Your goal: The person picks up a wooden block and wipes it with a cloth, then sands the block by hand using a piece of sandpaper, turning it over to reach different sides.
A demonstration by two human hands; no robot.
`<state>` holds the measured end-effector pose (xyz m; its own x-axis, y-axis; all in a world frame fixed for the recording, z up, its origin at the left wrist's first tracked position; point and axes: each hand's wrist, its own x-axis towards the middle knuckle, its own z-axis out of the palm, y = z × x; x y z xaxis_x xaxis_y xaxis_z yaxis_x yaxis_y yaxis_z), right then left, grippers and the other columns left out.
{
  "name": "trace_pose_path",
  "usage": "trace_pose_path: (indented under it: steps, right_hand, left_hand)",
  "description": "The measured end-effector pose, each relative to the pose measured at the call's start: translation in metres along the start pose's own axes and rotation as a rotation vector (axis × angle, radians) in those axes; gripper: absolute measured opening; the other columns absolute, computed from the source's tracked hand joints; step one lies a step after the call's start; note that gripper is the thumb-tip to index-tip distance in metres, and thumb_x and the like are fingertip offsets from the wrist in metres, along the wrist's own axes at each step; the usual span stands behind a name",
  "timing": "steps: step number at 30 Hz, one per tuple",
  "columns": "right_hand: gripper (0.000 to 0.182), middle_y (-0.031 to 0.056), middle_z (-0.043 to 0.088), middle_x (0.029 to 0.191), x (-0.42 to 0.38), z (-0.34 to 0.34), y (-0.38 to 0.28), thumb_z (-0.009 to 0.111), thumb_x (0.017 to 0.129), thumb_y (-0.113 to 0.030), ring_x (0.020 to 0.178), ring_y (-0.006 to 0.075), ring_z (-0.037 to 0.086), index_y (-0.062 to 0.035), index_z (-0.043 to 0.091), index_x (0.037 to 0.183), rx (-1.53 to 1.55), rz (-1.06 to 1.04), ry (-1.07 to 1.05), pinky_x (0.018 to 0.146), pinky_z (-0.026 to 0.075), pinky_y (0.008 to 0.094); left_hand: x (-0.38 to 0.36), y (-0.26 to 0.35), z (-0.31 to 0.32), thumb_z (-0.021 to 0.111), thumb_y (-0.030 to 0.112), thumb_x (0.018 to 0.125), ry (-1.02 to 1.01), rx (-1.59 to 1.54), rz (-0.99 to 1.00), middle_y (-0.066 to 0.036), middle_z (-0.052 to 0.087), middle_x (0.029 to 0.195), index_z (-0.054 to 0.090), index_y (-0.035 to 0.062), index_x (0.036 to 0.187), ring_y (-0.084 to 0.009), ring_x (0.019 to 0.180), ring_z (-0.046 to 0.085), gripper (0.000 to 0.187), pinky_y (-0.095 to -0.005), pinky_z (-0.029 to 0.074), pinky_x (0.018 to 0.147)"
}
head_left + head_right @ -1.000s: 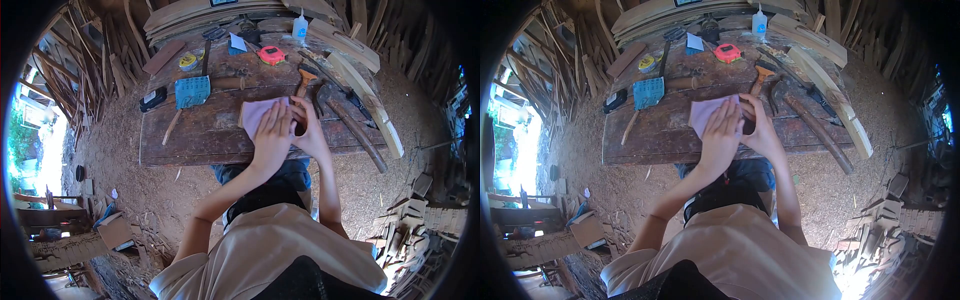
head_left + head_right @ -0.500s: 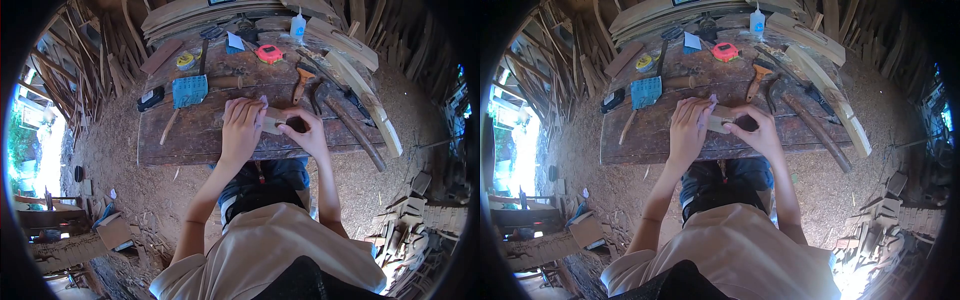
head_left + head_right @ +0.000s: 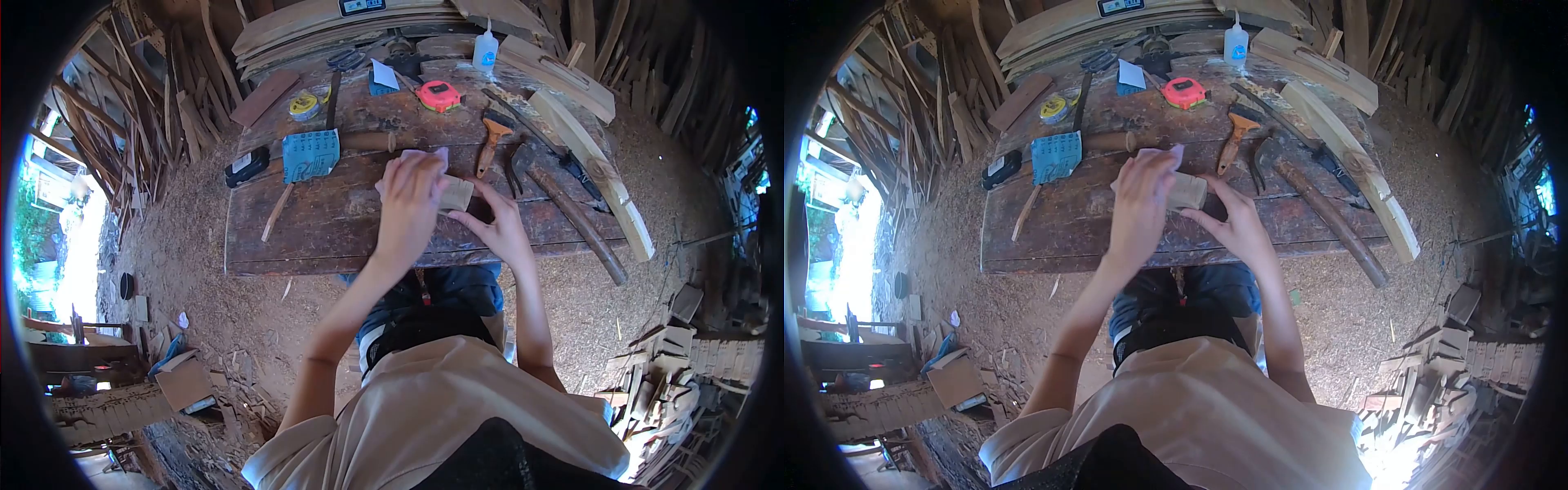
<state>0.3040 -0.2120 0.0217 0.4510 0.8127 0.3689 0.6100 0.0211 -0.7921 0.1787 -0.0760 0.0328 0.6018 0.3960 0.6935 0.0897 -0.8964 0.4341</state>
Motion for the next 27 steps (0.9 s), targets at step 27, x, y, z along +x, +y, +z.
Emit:
trace_pose_path:
  steps: [27]
  right_hand:
    - [0.056, 0.0253, 0.068, 0.113, -0.002, 0.003, 0.016, 0.079, 0.082, -0.014, 0.107, 0.0368, 0.069, 0.0050, 0.057, 0.130, 0.074, -0.025, 0.012, 0.086, 0.054, 0.0383]
  left_hand:
    - [-0.013, 0.022, 0.010, 0.063, 0.022, 0.093, -0.061, 0.152, 0.121, -0.015, 0.060, 0.137, 0.059, -0.0004, 0.129, -0.0260, 0.130, 0.055, 0.043, -0.0423, 0.038, 0.112]
